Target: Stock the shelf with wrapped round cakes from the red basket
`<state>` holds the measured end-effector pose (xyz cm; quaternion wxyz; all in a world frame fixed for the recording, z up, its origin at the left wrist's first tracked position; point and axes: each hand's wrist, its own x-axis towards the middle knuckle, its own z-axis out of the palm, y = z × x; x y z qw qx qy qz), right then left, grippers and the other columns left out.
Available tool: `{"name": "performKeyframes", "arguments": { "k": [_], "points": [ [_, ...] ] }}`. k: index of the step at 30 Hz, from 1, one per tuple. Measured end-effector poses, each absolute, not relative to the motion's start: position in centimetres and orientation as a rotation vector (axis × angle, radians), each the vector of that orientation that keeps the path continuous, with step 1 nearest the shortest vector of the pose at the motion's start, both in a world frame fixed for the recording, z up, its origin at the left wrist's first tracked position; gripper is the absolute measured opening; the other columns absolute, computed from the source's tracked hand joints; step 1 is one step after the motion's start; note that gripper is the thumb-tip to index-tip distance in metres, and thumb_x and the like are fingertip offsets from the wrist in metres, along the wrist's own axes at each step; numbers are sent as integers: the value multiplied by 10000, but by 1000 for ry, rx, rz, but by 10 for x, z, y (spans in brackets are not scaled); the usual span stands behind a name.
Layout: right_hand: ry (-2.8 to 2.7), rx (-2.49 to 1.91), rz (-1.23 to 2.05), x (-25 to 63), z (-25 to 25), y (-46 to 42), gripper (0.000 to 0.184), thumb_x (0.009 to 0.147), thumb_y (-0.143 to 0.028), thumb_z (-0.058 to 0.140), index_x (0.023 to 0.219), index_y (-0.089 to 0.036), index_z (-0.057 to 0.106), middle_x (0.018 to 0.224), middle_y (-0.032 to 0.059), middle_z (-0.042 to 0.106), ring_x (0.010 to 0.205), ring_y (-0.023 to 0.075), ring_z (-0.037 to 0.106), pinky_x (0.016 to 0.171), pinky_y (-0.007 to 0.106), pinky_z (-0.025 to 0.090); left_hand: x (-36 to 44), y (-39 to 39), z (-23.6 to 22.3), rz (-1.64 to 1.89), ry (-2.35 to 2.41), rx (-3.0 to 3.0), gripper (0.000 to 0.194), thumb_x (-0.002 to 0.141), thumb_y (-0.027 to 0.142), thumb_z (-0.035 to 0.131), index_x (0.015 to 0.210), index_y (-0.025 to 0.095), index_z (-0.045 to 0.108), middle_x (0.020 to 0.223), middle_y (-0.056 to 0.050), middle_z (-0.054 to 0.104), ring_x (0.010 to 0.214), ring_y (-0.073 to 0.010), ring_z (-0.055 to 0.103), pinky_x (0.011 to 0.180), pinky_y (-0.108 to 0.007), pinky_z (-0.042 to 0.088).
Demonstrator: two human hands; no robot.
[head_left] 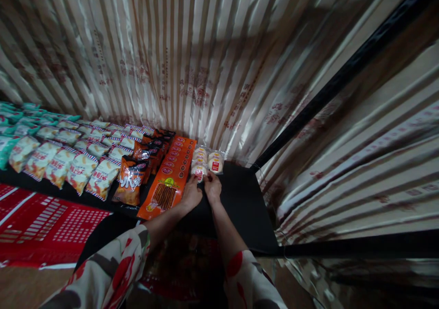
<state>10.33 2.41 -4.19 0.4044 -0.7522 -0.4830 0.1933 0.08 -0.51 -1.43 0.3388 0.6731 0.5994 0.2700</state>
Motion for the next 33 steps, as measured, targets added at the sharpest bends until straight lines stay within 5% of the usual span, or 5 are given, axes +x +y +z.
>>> {"name": "performKeyframes", "arguments": {
  "k": [33],
  "points": [
    [-1220, -1847, 394, 101, -50, 33, 389, 766, -319, 488, 1086, -131, 607, 1002, 106, 627, 837, 183, 581, 798, 299, 444, 0, 0, -10, 698, 1584, 1752, 544, 718, 16, 480, 1257, 88, 499, 1390, -124, 407, 1293, -230, 357, 1096, -302, 279]
  ]
}}
